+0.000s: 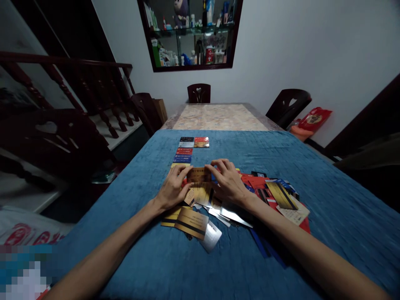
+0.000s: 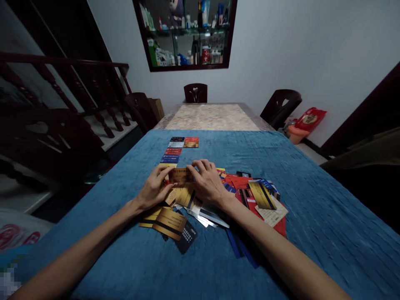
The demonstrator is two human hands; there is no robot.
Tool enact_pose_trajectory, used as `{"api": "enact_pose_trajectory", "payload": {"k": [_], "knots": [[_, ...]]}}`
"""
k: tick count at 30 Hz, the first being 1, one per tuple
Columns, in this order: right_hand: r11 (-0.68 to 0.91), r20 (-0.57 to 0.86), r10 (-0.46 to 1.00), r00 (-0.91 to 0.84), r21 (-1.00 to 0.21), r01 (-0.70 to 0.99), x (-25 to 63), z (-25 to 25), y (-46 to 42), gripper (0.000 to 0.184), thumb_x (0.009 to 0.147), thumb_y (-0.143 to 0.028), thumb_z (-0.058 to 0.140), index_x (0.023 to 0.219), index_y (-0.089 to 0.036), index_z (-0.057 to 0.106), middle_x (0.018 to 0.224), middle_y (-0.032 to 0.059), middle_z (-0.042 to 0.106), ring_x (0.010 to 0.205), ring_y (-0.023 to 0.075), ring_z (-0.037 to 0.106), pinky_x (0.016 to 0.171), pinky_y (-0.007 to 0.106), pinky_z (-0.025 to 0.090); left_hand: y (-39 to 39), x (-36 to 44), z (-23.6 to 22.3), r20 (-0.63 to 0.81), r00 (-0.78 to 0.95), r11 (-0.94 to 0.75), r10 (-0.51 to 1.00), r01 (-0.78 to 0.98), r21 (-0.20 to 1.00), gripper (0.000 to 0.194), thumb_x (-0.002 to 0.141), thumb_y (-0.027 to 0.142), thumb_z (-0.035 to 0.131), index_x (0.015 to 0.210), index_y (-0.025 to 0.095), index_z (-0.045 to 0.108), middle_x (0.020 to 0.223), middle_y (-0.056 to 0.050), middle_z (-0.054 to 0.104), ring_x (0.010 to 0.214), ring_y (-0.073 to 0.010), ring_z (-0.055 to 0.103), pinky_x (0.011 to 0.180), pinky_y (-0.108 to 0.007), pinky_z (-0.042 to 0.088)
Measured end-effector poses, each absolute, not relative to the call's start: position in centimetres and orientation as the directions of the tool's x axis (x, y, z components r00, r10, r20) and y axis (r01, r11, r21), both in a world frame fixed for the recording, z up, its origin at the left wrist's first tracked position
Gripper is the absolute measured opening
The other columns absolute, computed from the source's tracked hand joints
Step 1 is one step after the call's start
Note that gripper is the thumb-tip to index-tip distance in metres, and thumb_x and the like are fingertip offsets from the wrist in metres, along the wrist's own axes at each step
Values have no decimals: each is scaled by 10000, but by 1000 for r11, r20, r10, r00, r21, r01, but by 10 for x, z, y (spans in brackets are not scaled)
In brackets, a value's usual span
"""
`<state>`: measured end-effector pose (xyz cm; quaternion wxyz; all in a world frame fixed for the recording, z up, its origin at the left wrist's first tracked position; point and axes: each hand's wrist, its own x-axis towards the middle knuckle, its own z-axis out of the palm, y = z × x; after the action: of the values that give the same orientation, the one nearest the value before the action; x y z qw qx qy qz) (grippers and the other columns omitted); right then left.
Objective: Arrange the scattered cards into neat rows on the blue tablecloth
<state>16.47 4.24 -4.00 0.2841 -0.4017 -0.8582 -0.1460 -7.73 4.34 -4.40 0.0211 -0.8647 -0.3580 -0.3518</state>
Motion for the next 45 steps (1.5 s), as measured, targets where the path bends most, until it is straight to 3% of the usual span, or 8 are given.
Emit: {"api": "enact_pose_trajectory", "payload": {"k": [14, 22, 27, 37, 45], "knots": [[634, 509, 666, -545, -3, 773, 187, -23, 79, 511, 829, -237, 674, 1318, -163, 549, 1243, 175, 552, 1075, 307, 442, 844, 418, 432, 89, -65, -20, 548, 631, -744, 549, 668, -23, 491, 858, 193, 611, 1340, 143, 537, 1270, -170, 597, 1170, -325, 535, 946, -491, 480], [595, 443, 738, -509, -71, 801, 191, -22, 131, 517, 834, -255, 680, 1315, -126, 541, 1236, 169, 554, 1059, 297, 463, 871, 424, 465, 136, -54, -12, 490, 615, -710, 618, 704, 11, 462, 829, 175, 630, 1289, 155, 585, 1282, -160, 601, 1169, -334, 522, 938, -509, 472], [544, 413, 784, -463, -96, 834, 186, -29, 165, 517, 827, -256, 707, 1315, -179, 556, 1216, 142, 563, 1066, 286, 484, 869, 402, 471, 167, -52, -14, 430, 615, -681, 661, 733, 0, 426, 835, 184, 622, 1260, 172, 600, 1296, -149, 608, 1176, -327, 511, 942, -509, 456], [396, 264, 899, -349, -151, 906, 179, -42, 223, 352, 838, -191, 635, 1190, -186, 630, 1166, 139, 587, 1074, 289, 499, 856, 369, 462, 223, -37, -27, 325, 571, -604, 754, 797, 1, 319, 855, 194, 601, 1170, 162, 637, 1312, -148, 601, 1190, -325, 497, 928, -488, 447], [332, 180, 936, -304, -154, 931, 177, -43, 256, 360, 846, -240, 649, 1197, -160, 631, 1187, 162, 603, 1073, 277, 525, 873, 342, 447, 253, -27, -28, 252, 551, -568, 796, 823, -3, 245, 878, 196, 558, 1099, 148, 652, 1280, -158, 620, 1172, -324, 498, 947, -500, 435]]}}
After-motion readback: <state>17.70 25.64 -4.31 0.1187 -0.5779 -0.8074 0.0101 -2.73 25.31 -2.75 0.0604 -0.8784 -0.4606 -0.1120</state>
